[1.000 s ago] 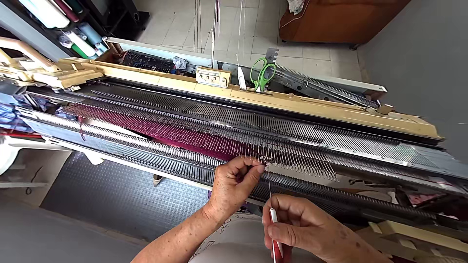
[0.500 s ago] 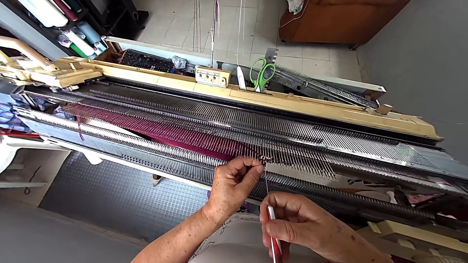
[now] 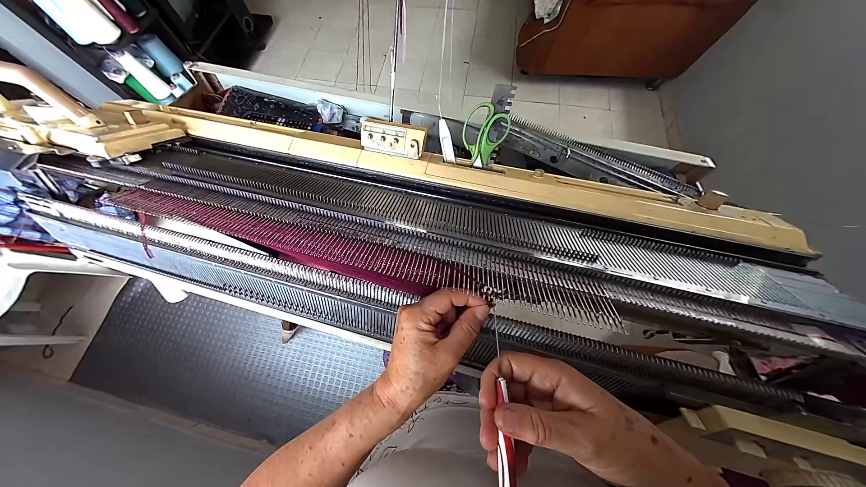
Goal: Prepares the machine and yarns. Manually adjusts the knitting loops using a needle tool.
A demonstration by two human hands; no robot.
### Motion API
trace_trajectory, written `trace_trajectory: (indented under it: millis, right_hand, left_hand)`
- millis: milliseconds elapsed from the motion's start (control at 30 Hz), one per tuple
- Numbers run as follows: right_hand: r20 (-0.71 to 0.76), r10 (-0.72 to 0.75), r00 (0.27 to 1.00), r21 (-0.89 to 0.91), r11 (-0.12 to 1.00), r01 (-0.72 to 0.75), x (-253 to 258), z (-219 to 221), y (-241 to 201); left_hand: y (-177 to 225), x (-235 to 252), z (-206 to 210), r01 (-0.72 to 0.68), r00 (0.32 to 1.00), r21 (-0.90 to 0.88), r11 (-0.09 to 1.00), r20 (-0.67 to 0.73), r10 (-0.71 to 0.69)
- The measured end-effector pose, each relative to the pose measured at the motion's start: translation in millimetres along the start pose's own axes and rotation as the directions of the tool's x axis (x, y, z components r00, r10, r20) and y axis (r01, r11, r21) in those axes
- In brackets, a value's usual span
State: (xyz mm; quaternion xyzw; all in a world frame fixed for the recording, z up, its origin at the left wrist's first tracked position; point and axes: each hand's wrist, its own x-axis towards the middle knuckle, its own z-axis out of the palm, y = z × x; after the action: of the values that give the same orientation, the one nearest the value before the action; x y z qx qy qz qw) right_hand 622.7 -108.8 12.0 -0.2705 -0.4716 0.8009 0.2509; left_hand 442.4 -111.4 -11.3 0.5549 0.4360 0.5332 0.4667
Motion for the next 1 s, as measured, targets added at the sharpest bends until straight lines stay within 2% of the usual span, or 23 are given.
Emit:
trace_trajectory:
  millis: [333,533,900,1000]
  right_hand:
    - [-0.042,0.025,0.999,0.148,0.989,-0.019,18,-14,7]
    - [0.038,-0.057,0.998,0.09,0.994,0.054,-7,-4,2]
    - [0.109,-0.03,0.994,0.11,0.994,0.018,-27,8,-14]
    - [0.066,-0.026,0.997,0.115,0.993,0.018,-11,-3,-8]
  left_hand:
    - [3,1,-7,0.029,0.999,0.007,1.0,0.031,-0.029]
    - [1,1,-7,0.025,0.999,0.022,0.999,0.021,-0.025]
    - [-1,2,-5,-0.047,0.999,0.103,0.994,-0.015,0.048]
    - [-1,2,-12,-0.031,0.999,0.079,0.996,0.014,0.03]
